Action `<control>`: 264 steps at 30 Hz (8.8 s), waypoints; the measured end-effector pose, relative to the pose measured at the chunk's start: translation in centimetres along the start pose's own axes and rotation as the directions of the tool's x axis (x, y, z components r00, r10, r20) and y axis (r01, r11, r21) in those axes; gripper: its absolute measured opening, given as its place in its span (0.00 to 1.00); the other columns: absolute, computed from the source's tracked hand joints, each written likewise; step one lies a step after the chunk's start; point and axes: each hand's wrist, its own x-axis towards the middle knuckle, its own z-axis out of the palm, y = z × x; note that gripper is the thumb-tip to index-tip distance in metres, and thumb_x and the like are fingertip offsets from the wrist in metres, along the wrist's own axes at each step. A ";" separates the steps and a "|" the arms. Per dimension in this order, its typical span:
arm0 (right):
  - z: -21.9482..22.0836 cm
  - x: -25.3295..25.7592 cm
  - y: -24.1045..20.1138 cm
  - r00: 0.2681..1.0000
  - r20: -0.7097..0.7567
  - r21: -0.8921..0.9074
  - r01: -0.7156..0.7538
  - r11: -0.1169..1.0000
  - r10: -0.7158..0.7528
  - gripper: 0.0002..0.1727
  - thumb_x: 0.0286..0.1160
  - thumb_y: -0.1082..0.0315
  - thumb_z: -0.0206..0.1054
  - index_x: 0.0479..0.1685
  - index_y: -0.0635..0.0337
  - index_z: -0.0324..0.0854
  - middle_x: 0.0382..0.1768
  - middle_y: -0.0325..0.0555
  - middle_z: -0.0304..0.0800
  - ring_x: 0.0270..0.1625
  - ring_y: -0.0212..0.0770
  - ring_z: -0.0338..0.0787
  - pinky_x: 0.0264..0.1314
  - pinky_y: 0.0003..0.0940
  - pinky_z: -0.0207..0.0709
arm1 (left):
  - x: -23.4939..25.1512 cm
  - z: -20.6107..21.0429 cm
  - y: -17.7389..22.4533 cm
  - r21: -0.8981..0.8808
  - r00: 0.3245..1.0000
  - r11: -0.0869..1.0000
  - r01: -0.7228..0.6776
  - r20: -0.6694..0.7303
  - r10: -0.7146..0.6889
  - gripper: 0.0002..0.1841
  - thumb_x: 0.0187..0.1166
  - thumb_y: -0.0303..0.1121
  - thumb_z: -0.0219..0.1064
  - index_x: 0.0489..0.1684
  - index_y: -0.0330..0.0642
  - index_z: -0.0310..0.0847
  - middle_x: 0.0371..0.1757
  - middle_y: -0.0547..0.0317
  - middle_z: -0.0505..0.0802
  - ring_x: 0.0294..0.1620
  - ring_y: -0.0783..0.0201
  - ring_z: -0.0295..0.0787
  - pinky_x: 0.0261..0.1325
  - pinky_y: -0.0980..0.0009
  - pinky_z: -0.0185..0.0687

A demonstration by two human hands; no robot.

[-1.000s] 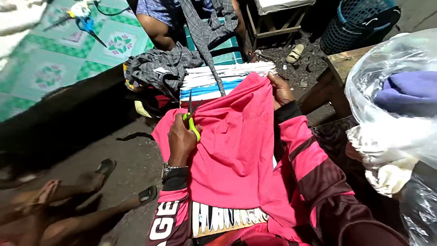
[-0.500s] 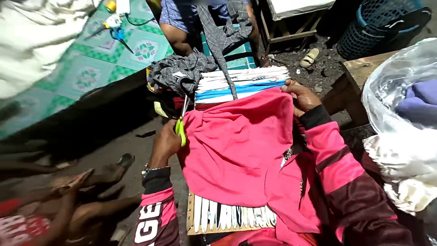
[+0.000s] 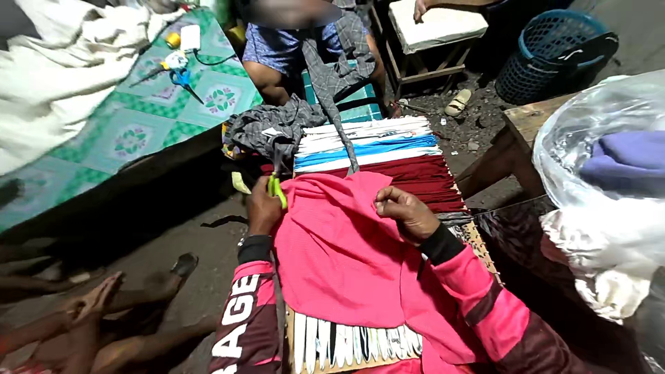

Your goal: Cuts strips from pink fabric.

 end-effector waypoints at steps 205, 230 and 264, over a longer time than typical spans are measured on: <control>-3.7 -16.7 7.5 0.788 -0.615 -0.085 -0.025 0.996 -0.032 0.09 0.84 0.66 0.66 0.57 0.53 0.80 0.28 0.41 0.90 0.30 0.34 0.91 0.37 0.33 0.88 | -25.3 5.9 11.4 -0.252 0.117 0.809 0.531 0.967 0.225 0.20 0.86 0.43 0.61 0.62 0.36 0.82 0.48 0.47 0.97 0.28 0.59 0.96 0.18 0.69 0.86; -4.8 -17.3 7.6 0.805 -0.593 -0.042 -0.011 0.999 -0.016 0.10 0.83 0.68 0.67 0.58 0.56 0.81 0.31 0.43 0.92 0.33 0.34 0.91 0.40 0.32 0.87 | -25.2 9.1 14.1 -0.341 0.190 0.675 0.655 0.938 0.289 0.15 0.88 0.39 0.57 0.51 0.35 0.80 0.46 0.45 0.98 0.25 0.61 0.96 0.17 0.72 0.84; -5.5 -17.8 6.7 0.828 -0.560 0.018 -0.020 1.000 0.027 0.16 0.79 0.67 0.71 0.63 0.58 0.81 0.35 0.49 0.95 0.37 0.40 0.95 0.46 0.38 0.90 | -21.8 11.5 15.4 -0.416 0.267 0.637 0.649 0.909 0.322 0.10 0.85 0.31 0.60 0.39 0.33 0.82 0.26 0.46 0.95 0.17 0.64 0.90 0.14 0.76 0.79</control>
